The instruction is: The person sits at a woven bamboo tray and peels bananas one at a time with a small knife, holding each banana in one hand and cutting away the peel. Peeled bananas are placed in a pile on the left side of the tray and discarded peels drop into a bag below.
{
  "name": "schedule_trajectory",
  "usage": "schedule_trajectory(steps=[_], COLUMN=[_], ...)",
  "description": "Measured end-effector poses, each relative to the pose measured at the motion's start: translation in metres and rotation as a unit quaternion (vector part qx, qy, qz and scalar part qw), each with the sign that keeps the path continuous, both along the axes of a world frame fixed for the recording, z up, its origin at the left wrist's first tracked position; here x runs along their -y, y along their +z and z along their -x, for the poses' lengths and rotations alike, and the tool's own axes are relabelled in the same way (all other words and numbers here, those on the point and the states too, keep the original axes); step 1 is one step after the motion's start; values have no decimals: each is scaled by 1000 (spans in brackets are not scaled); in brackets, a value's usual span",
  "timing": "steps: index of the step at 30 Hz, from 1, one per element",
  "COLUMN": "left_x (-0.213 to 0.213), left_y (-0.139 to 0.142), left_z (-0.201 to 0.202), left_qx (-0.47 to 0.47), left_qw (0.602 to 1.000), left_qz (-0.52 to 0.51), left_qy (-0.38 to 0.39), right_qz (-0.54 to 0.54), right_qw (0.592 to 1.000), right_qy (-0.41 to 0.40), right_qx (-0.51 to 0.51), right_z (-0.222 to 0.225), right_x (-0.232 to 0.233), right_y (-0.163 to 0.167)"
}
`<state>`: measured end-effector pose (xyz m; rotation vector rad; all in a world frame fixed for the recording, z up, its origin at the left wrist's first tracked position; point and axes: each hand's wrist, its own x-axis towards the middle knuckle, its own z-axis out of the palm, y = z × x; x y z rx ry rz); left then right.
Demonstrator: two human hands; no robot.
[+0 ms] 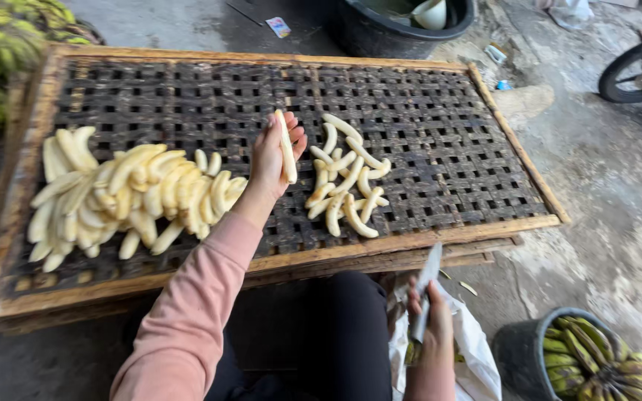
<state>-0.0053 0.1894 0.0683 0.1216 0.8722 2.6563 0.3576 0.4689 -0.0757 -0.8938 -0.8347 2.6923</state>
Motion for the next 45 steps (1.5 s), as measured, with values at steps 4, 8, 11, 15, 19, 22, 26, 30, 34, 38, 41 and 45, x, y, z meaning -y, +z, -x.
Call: schedule_trajectory(steps=[4,8,11,15,19,22,26,30,34,38,41,45], left_x=[41,50,55,59,55,55,64,71,72,67,66,63], left_y=[8,19,21,10,-4,-7,2,14,23,25,24,22], left_z=[-19,-34,-38,-37,-33,-33,-34,-44,-55,-69,-75,-79], left_qx=[-13,23,45,53,53,26,7,-17,-34,22,47,62], left_qw=[999,997,991,982,982,982,979,976,976,987,992,993], left_qz=[15,-31,-75,-93,-86,-108,-96,-90,-156,-145,-112,-101], left_qy=[34,65,106,157,162,154,181,200,150,64,21,13], right_qz=[-242,-401,-409,-688,-727,-714,-711,-698,-674,-706,-706,-725], right_qw=[964,910,857,647,611,627,621,635,672,620,632,621], right_qy=[-97,33,228,193,231,240,229,228,261,181,188,178], right_qx=[49,-102,-216,-268,-209,-197,-235,-240,-165,-290,-258,-238], right_z=[-20,42,95,135,140,139,145,148,152,162,167,173], right_x=[70,144,204,251,263,262,264,265,265,261,257,250], right_y=[94,192,223,232,227,221,215,211,204,199,196,193])
